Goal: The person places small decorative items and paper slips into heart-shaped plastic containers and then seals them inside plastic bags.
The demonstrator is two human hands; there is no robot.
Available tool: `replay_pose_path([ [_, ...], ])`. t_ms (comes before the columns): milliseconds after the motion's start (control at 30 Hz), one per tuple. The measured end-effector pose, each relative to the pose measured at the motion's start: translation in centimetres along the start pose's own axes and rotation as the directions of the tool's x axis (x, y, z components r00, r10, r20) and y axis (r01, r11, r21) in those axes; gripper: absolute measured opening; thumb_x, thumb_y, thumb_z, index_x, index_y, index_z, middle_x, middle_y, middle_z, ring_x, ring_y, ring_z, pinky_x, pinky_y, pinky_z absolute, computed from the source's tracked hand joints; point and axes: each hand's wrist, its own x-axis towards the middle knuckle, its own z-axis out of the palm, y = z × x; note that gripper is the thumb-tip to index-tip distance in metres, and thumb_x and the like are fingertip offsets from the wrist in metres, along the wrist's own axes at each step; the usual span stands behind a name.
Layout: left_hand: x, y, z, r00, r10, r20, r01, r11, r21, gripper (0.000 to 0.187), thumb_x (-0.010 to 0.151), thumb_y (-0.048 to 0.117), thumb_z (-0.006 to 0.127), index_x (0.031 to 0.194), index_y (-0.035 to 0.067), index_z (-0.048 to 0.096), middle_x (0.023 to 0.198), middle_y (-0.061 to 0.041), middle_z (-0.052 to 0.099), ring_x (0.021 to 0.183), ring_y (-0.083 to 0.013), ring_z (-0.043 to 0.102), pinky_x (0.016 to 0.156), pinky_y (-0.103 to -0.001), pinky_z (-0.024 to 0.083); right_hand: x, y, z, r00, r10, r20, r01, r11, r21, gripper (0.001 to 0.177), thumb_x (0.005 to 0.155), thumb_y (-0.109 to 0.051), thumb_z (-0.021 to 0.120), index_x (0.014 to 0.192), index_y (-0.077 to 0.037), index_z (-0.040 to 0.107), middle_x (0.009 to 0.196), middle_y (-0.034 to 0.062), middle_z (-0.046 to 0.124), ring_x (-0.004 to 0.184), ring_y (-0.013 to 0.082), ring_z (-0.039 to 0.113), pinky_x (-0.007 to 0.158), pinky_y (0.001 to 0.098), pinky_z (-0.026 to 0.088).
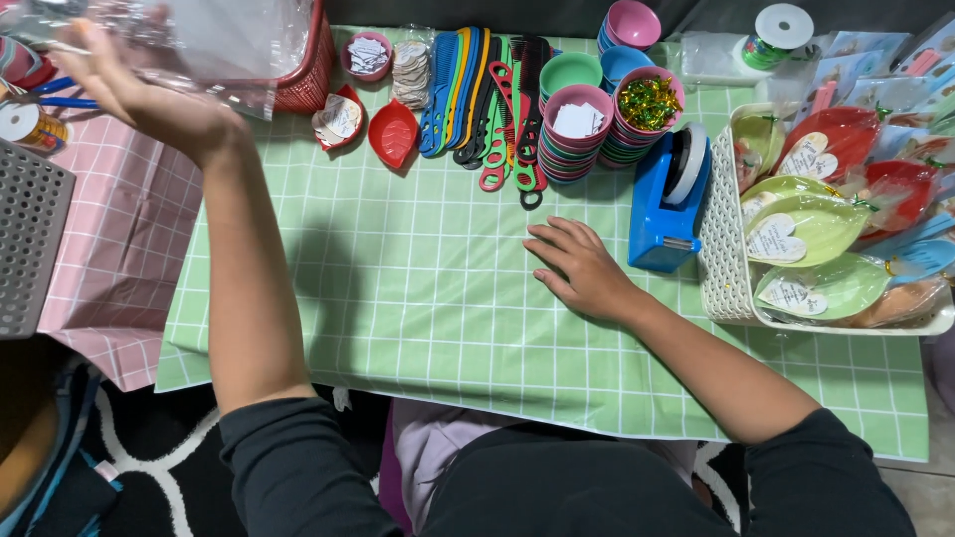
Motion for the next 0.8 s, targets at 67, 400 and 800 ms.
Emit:
replay_pose_path([
  [67, -5.5, 0.8, -0.1, 0.954, -0.172, 0.244, 0.185, 0.982, -0.029, 0.050, 0.081, 0.021, 0.067, 0.120, 0.004, 0.040, 0.125, -0.015, 0.043, 0.111, -0.0250, 0.044, 0.095, -0.037, 0.042, 0.0, -0.2, -0.1, 1.000, 0.022, -0.005, -0.022, 1.000, 0.015, 0.044, 0.098, -0.028, 0.058, 0.139, -0.013, 0.057, 0.148, 0.0071, 0.051, 0.142, 0.0342, 0.038, 0.117, 0.0532, 0.026],
  [400, -26.0, -2.7, -10.8, 0.099, -0.746, 0.658, 0.511, 0.606, 0.609, 0.016, 0.099, 0.007, 0.059, 0.112, 0.000, 0.053, 0.087, -0.020, 0.067, 0.074, -0.0313, 0.075, 0.074, -0.039, 0.063, -0.8, 0.9, 0.3, 0.877, 0.403, -0.262, -0.101, 0.686, 0.720, 0.072, 0.103, -0.056, 0.018, 0.121, -0.007, 0.067, 0.104, 0.0129, 0.072, 0.090, 0.0216, 0.071, 0.079, 0.0347, 0.059],
  [800, -22.6, -4.5, -10.6, 0.045, -0.556, 0.830, -0.128, 0.820, 0.557, 0.010, 0.097, 0.020, 0.066, 0.094, 0.012, 0.072, 0.078, -0.007, 0.072, 0.076, -0.0213, 0.071, 0.080, -0.037, 0.054, -0.1, -0.1, 0.4, 0.865, 0.440, -0.243, -0.156, 0.695, 0.702, 0.052, 0.095, -0.001, 0.061, 0.144, -0.007, 0.043, 0.085, 0.0122, 0.070, 0.060, 0.0145, 0.063, 0.062, 0.0279, 0.055],
])
